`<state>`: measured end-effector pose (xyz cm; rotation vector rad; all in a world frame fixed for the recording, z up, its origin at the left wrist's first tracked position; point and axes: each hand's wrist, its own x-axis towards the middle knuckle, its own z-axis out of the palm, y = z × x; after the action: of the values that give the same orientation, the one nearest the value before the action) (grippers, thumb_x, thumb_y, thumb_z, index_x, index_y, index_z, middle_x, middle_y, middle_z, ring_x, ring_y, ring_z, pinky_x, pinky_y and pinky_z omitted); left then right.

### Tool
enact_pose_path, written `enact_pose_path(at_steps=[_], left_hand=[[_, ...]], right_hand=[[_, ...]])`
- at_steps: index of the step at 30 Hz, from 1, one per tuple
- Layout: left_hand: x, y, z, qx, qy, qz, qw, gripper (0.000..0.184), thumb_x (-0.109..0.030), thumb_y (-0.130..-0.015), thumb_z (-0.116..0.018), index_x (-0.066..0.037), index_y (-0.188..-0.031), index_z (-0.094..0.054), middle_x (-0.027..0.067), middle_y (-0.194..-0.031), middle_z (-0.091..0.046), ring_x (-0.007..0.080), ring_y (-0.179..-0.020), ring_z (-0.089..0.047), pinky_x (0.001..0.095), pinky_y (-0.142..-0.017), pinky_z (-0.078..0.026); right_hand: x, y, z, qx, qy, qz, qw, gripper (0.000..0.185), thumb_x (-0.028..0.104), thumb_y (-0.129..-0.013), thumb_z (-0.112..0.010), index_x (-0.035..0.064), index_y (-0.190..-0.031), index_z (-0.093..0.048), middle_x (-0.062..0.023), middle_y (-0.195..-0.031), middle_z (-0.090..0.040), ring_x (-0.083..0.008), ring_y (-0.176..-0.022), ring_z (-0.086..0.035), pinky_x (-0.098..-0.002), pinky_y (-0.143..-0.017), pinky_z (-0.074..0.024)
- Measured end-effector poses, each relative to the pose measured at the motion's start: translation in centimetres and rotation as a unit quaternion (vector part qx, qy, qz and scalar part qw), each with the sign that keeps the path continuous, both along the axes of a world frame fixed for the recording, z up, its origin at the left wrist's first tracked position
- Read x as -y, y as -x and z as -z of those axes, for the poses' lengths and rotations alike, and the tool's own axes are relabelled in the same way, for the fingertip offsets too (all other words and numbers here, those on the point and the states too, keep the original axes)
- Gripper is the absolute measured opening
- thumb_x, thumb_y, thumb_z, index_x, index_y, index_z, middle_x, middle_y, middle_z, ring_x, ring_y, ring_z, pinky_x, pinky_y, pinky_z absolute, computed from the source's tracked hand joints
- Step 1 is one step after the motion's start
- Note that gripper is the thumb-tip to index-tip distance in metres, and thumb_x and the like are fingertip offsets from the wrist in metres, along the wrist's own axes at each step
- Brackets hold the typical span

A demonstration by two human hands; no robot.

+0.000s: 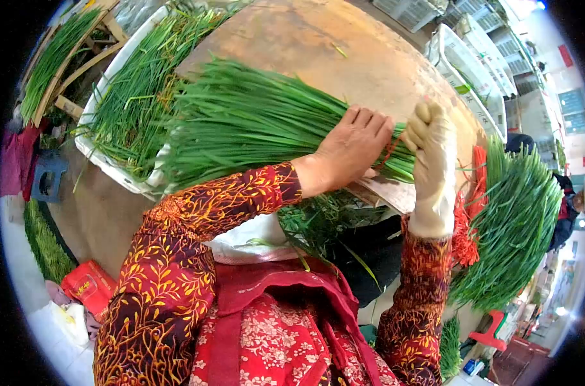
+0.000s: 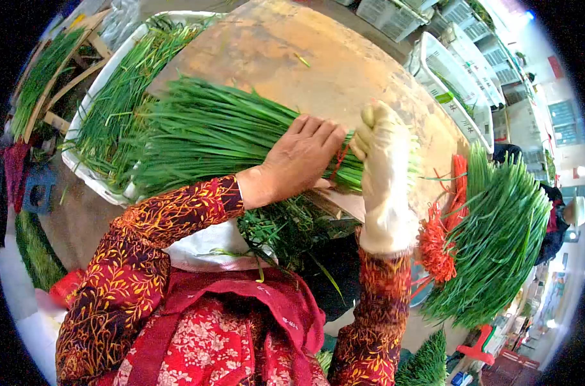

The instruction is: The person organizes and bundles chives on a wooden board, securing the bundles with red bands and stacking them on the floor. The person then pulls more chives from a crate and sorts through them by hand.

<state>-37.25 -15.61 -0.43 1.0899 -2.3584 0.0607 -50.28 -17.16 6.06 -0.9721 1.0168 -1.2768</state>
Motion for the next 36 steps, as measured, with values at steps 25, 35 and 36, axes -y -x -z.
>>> enact_pose_path(at_steps=[25,35,36], left_hand=[[4.8,-0.3,-6.6,0.047,-0.264,0.059,0.962,0.106,-0.039,-0.058,-0.079,-0.002,-0.140,-0.022,0.0184,-0.124,-0.050,0.0313,-0.116,-0.049,0.0384,-0.099,-0.036],[0.4,-9.2,-15.8,-0.367,-0.274,0.059,0.887,0.119,-0.012,-0.052,-0.087,-0.008,-0.144,-0.012,0.0067,-0.138,-0.035,0.0161,-0.127,-0.031,0.0311,-0.106,-0.024],[0.7,-9.3,-15.8,-0.399,-0.268,0.071,0.874,0.116,-0.015,-0.053,-0.087,-0.008,-0.143,-0.015,0.0062,-0.137,-0.036,0.0159,-0.126,-0.032,0.0316,-0.106,-0.024]], right_hand=[[-11.2,7.1,10.4,0.051,-0.043,-0.036,0.997,0.041,0.022,-0.087,-0.059,0.0030,-0.122,-0.048,-0.0050,-0.099,-0.062,-0.0078,-0.073,-0.054,-0.0205,-0.063,-0.0435],[2.6,-0.5,-2.2,0.154,0.334,-0.126,0.921,0.120,0.054,-0.050,-0.082,0.0065,-0.142,-0.021,-0.0126,-0.140,-0.034,-0.0248,-0.127,-0.036,-0.0396,-0.102,-0.0288],[3.4,-1.3,-3.8,0.169,0.356,-0.144,0.908,0.113,0.048,-0.052,-0.084,0.0060,-0.139,-0.026,-0.0122,-0.136,-0.039,-0.0238,-0.123,-0.040,-0.0385,-0.100,-0.0320]])
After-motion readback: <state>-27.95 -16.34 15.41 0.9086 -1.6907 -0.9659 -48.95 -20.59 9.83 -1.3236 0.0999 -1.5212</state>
